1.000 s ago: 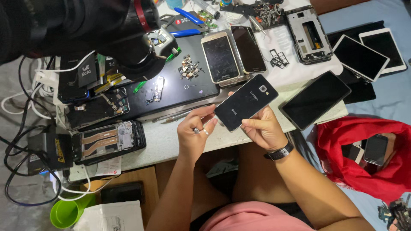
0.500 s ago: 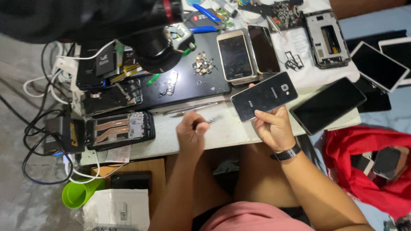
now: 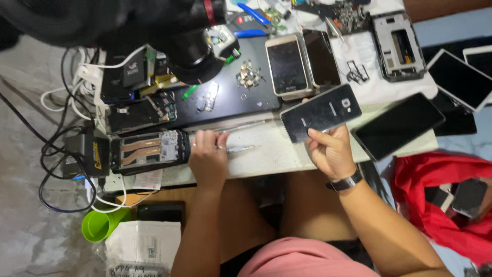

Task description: The person is repairing a smartphone by manipulating a small circuit board and using a screwdriver to work on the phone's casing. They handle various tools and components on a cluttered workbench.

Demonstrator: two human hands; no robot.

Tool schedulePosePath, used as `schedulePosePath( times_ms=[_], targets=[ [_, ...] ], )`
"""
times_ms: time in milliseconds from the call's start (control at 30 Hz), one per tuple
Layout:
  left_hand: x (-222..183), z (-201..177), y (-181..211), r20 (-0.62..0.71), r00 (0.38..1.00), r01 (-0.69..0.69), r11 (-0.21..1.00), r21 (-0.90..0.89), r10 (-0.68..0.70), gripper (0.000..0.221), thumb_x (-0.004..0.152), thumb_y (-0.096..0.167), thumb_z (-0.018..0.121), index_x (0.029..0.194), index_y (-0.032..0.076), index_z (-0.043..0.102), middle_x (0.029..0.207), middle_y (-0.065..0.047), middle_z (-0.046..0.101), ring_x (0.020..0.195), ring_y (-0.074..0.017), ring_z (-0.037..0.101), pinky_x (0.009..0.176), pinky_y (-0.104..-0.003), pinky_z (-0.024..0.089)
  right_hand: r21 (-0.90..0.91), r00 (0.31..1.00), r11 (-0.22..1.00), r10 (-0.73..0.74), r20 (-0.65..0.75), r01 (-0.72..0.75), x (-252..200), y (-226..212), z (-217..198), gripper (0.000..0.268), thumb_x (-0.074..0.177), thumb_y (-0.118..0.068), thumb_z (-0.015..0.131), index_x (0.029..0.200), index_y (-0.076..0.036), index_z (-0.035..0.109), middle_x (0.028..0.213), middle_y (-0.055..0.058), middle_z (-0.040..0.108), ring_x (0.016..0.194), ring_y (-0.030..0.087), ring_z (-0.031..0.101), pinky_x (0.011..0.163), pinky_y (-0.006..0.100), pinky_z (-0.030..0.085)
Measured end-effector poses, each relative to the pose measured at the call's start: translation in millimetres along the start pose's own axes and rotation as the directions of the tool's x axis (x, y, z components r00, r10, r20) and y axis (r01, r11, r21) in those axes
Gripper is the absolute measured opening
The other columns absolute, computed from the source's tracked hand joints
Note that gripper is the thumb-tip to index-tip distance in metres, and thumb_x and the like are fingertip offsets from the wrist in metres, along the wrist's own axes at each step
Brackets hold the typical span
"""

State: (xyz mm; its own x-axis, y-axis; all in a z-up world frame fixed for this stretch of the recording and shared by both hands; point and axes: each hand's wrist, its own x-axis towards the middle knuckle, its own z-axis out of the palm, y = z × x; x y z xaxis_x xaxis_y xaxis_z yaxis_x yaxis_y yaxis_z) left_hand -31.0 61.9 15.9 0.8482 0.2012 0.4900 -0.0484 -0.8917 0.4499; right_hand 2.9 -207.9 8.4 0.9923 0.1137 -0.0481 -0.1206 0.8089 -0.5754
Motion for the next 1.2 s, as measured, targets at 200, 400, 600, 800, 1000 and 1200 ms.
schedulePosePath(
  times_ms=[200,400,600,800,1000,1200],
  targets=[
    [-2,-2,0,0.023,0.992,-0.123,0.968,0.218,0.121,0.026,0.095,0.030,0.073,0.088,0.009,0.059,0.093,-0.009,0.057,0.093,-0.0322,0.057,0.080,-0.045,0.045,0.012,1.000,1.000,0.005,-0.012,-0.005,-2,1,0,0.068,0.080,0.021,0.055,0.145,0.002,0.048,0.153,0.023,0.053,0.136,0.030,0.057,0.119,0.042,0.044],
    [9,-6,4,-0.027,0.993,-0.110,0.994,0.017,0.111,0.016,0.094,0.022,0.074,0.093,0.009,0.063,0.096,-0.009,0.059,0.096,-0.0320,0.058,0.083,-0.045,0.043,0.002,0.999,1.000,-0.018,0.049,0.018,-2,1,-4,0.061,0.081,0.018,0.055,0.141,0.006,0.050,0.140,0.023,0.061,0.130,0.033,0.062,0.116,0.046,0.046],
    [27,-22,-4,-0.127,0.981,-0.161,0.983,-0.088,0.149,0.016,0.090,-0.001,0.072,0.103,0.006,0.065,0.099,-0.011,0.064,0.095,-0.0344,0.062,0.086,-0.046,0.050,0.091,0.997,0.996,-0.009,-0.074,0.015,2,5,-10,0.045,0.093,0.009,0.054,0.137,0.001,0.053,0.128,0.015,0.066,0.121,0.031,0.065,0.110,0.049,0.051],
    [40,-39,-10,-0.143,0.980,-0.160,0.976,-0.149,0.139,0.019,0.090,-0.006,0.073,0.103,0.004,0.064,0.097,-0.012,0.065,0.091,-0.0328,0.065,0.078,-0.042,0.053,0.013,0.997,1.000,-0.017,-0.076,0.018,-2,8,-16,0.037,0.099,0.004,0.056,0.135,-0.001,0.055,0.126,0.012,0.067,0.117,0.028,0.067,0.107,0.047,0.053],
    [42,-33,-1,0.172,0.932,-0.321,0.947,-0.012,0.319,0.018,0.078,-0.001,0.069,0.093,0.009,0.065,0.092,-0.007,0.064,0.087,-0.0280,0.062,0.076,-0.041,0.051,-0.079,0.998,0.996,0.030,-0.056,-0.034,-8,10,-20,0.030,0.100,0.006,0.060,0.129,0.001,0.058,0.118,0.014,0.070,0.105,0.027,0.070,0.097,0.046,0.055],
    [55,-29,16,0.302,0.851,-0.489,0.858,0.159,0.429,0.010,0.080,0.009,0.063,0.089,0.009,0.064,0.089,-0.006,0.060,0.086,-0.0258,0.060,0.072,-0.039,0.047,-0.071,0.998,0.997,0.030,-0.056,-0.034,-1,12,-19,0.034,0.094,0.007,0.062,0.126,-0.001,0.059,0.113,0.012,0.071,0.102,0.024,0.071,0.095,0.043,0.056]
  ],
)
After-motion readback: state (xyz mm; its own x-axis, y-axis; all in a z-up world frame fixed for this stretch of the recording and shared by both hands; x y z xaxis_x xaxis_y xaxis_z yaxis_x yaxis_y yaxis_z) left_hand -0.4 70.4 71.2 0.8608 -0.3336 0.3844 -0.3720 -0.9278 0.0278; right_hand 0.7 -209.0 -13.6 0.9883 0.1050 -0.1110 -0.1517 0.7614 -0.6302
